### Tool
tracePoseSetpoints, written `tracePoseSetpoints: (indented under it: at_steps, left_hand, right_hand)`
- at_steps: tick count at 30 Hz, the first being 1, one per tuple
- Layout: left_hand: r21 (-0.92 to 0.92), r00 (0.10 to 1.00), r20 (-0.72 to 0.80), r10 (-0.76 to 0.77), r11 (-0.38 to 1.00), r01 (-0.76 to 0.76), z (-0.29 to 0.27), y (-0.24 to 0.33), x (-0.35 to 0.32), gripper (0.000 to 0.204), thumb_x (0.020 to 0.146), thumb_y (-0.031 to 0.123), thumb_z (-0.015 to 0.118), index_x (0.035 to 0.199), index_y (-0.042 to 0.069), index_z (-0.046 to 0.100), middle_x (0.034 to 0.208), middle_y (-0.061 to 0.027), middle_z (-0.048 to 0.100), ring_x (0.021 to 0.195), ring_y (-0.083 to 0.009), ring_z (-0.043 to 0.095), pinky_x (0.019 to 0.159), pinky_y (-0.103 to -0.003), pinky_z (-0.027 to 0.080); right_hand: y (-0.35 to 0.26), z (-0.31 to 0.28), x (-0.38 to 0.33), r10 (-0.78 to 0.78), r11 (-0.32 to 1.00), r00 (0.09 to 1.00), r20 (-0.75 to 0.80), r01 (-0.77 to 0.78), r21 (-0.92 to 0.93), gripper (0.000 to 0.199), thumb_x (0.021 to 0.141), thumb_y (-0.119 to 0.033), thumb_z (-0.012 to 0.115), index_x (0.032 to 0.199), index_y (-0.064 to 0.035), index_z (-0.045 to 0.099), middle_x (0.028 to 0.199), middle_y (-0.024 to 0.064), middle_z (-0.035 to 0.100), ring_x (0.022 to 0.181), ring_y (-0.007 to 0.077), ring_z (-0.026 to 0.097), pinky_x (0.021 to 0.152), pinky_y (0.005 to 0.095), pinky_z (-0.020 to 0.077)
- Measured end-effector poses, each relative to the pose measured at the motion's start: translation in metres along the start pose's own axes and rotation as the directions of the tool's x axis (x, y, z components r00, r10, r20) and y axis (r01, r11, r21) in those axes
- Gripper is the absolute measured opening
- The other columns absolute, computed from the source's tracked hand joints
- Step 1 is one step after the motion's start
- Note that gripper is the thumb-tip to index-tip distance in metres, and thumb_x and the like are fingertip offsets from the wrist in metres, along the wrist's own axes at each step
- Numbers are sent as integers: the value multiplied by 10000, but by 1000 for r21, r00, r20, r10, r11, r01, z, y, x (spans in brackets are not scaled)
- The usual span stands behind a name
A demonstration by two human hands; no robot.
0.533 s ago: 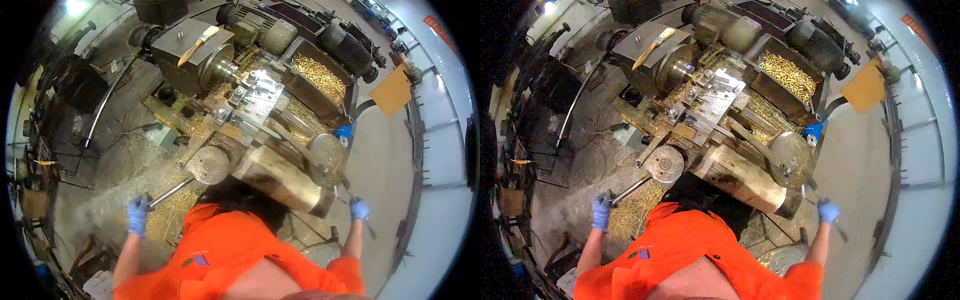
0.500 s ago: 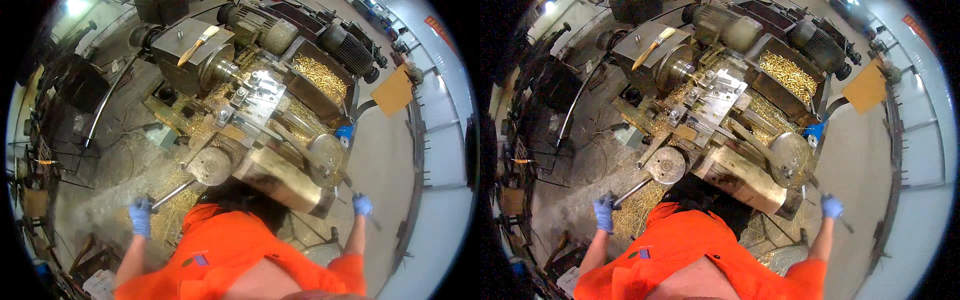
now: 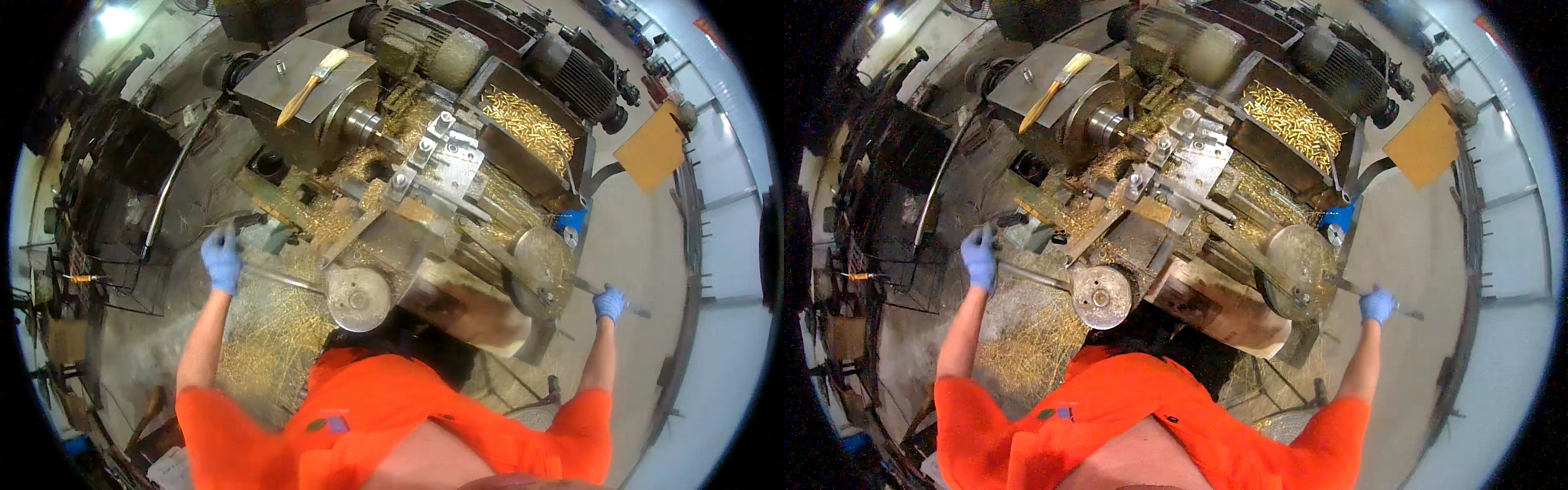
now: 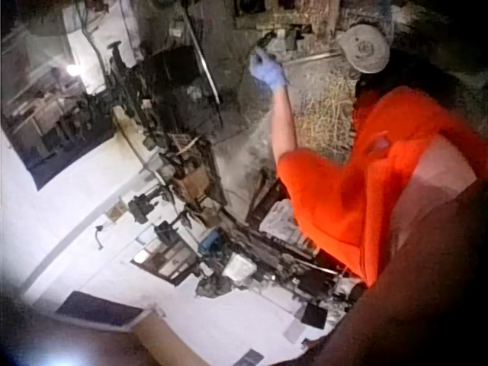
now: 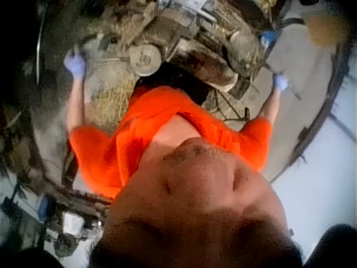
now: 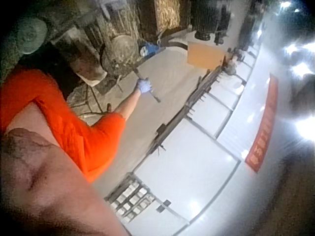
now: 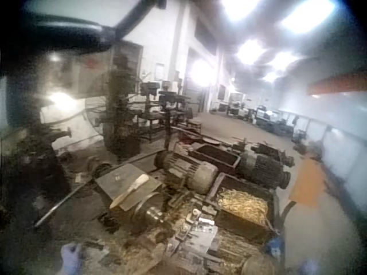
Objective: The person operates a metal lathe to machine small brass components. They load a brass rod into the chuck, engage the cutting tool, and remove the finished part after machining. The process is repeated multiple times, with finished parts collected in a nearby basket.
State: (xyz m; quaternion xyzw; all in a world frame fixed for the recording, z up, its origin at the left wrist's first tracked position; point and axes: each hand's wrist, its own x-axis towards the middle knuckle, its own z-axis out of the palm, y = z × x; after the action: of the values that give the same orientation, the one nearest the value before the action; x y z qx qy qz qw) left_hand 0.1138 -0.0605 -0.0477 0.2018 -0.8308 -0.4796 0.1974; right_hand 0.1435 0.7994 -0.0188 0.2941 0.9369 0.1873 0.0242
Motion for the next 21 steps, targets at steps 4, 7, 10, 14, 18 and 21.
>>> tracePoseSetpoints:
  at_steps: [4, 7, 10, 14, 18, 21]
  left_hand:
    - [99, 975, 127, 180, 976, -193, 57, 29, 73, 293, 871, 243, 578, 736, -11, 626, 624, -12, 577, 544, -72, 476, 507, -238, 386]
    - [-287, 981, 180, 76, 958, -22, 75, 56, 80, 269, 858, 241, 602, 757, -6, 636, 632, -11, 593, 539, -75, 483, 501, -245, 392]
    - [-183, 980, 198, 3, 983, 34, 73, 38, 93, 257, 853, 244, 610, 769, 3, 637, 624, -9, 590, 528, -74, 491, 488, -238, 389]
    - [-217, 982, 190, 6, 975, 36, 69, 37, 97, 278, 845, 248, 608, 754, -10, 653, 582, -8, 573, 477, -70, 462, 445, -242, 368]
    - [-167, 983, 183, 2, 985, 29, 66, 33, 102, 282, 846, 247, 605, 758, -17, 649, 576, -14, 569, 479, -76, 464, 448, -253, 375]
    - [-159, 991, 131, 32, 987, -11, 69, 31, 100, 281, 845, 248, 607, 760, -16, 649, 577, -19, 570, 485, -79, 469, 451, -255, 378]
  right_hand:
    - [28, 21, -59, 7, 997, 999, -37, -4, 80, 320, 705, -288, 595, 970, -123, 663, 911, 144, 643, 863, 324, 610, 786, 434, 474]
    - [28, 21, -109, 38, 995, 999, 5, -39, 91, 291, 708, -303, 597, 913, -108, 668, 799, 151, 644, 737, 338, 622, 678, 418, 500]
    - [8, -10, -159, 88, 985, 987, 133, -106, 135, 312, 701, -364, 616, 843, -93, 673, 780, 177, 636, 705, 355, 617, 647, 428, 492]
    - [-18, -34, -205, 236, 936, 951, 199, -277, 215, 346, 694, -406, 623, 771, -73, 671, 741, 186, 631, 685, 359, 615, 644, 433, 484]
    - [-33, -45, -224, 232, 925, 958, 168, -271, 268, 378, 689, -429, 630, 748, -57, 664, 720, 191, 626, 678, 360, 613, 649, 433, 484]
    - [-27, -34, -222, 193, 942, 968, 159, -229, 246, 373, 694, -434, 634, 791, -76, 664, 753, 180, 633, 686, 357, 617, 652, 432, 489]
